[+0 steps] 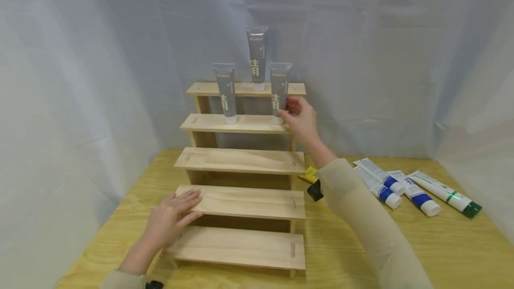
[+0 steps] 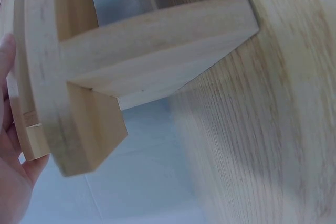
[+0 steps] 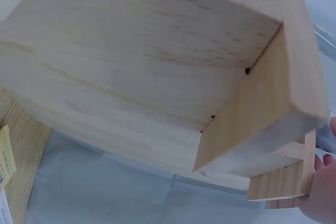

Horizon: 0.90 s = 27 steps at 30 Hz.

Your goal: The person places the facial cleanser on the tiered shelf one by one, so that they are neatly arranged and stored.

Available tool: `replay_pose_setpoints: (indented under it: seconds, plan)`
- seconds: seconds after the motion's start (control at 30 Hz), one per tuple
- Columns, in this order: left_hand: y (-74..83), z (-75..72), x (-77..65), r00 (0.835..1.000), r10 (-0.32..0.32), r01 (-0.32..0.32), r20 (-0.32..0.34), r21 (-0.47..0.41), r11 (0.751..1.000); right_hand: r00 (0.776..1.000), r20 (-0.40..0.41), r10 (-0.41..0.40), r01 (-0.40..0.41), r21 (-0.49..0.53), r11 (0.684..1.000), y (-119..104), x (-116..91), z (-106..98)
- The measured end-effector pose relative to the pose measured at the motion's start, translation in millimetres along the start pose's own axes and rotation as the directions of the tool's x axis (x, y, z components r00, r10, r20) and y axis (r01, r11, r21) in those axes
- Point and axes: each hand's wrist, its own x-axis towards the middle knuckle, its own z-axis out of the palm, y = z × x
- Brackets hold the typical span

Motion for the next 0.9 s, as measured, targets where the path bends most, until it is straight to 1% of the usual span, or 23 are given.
replay_pose_setpoints:
  seconds: [0.03,0.1,0.13,0.17,0.23,0.27,0.3,0.33,0.37,0.4,0.47,0.53,0.57,0.63,0.67,0.7,0.73,0.77,0.87,0.9]
  plan:
    - [0.1,0.3,0.1,1.000,0.000,0.000,-0.001,-0.002,1.000,1.000,0.000,-0.018,0.018,0.032,0.999,20,10,-2]
    - [0.4,0.8,0.2,1.000,0.001,-0.001,-0.004,-0.003,1.000,0.999,0.000,-0.049,0.049,0.053,0.997,54,26,-5]
    - [0.7,1.0,0.2,1.000,0.001,-0.001,-0.004,-0.004,1.000,0.999,0.004,-0.050,0.050,0.049,0.998,72,34,-7]
    - [0.9,1.2,0.3,1.000,0.002,-0.002,-0.005,-0.005,1.000,0.999,0.010,-0.042,0.042,0.040,0.998,81,40,-9]
    - [1.3,1.5,0.5,1.000,0.004,-0.004,-0.005,-0.003,1.000,0.997,0.000,-0.083,0.083,0.006,0.997,116,53,-15]
    - [1.5,1.6,0.4,1.000,0.005,-0.005,-0.004,-0.003,1.000,0.998,0.004,-0.068,0.068,-0.028,0.997,109,47,-17]
    - [1.7,1.6,0.4,1.000,0.005,-0.005,-0.003,-0.004,1.000,0.997,0.000,-0.074,0.074,-0.039,0.997,108,44,-20]
    - [2.0,1.6,0.4,1.000,0.005,-0.005,-0.002,-0.004,1.000,0.997,0.005,-0.071,0.071,-0.049,0.996,98,36,-24]
    - [2.2,1.5,0.4,1.000,0.006,-0.006,-0.001,-0.004,1.000,0.997,0.010,-0.074,0.074,-0.041,0.996,86,26,-27]
    - [2.4,1.4,0.5,1.000,0.006,-0.006,0.000,-0.005,1.000,0.995,0.014,-0.096,0.096,-0.032,0.995,82,19,-31]
    - [2.8,0.7,0.8,1.000,0.007,-0.007,-0.001,-0.006,1.000,0.997,0.035,-0.071,0.072,-0.015,0.997,54,0,-38]
    - [3.2,0.0,1.3,1.000,0.008,-0.008,-0.001,-0.004,1.000,0.991,0.068,-0.112,0.109,0.038,0.993,68,2,-49]
    - [3.4,-0.2,1.5,1.000,0.007,-0.007,0.000,-0.002,1.000,0.992,0.072,-0.106,0.103,0.046,0.994,70,0,-52]
    - [3.6,-0.6,1.6,1.000,0.005,-0.005,0.001,0.002,1.000,0.993,0.080,-0.086,0.082,0.051,0.995,88,3,-60]
    - [3.6,-0.7,1.6,1.000,0.003,-0.003,0.002,0.003,1.000,0.991,0.081,-0.105,0.100,0.066,0.993,106,7,-65]
    - [3.6,-0.9,1.6,1.000,0.002,-0.002,0.003,0.002,1.000,0.992,0.085,-0.094,0.090,0.057,0.994,119,10,-69]
    - [3.5,-1.0,1.6,1.000,0.001,-0.001,0.004,0.003,1.000,0.993,0.077,-0.087,0.085,0.032,0.996,126,9,-73]
    - [3.4,-1.0,1.5,1.000,0.001,-0.001,0.004,0.002,1.000,0.994,0.070,-0.085,0.087,-0.029,0.996,135,8,-77]
    - [3.0,-1.0,1.2,1.000,0.000,0.000,0.005,0.001,1.000,0.981,0.080,-0.178,0.185,-0.097,0.978,200,21,-94]
    - [2.8,-0.9,1.0,1.000,0.000,0.000,0.005,0.001,1.000,0.978,0.083,-0.189,0.198,-0.119,0.973,212,23,-99]
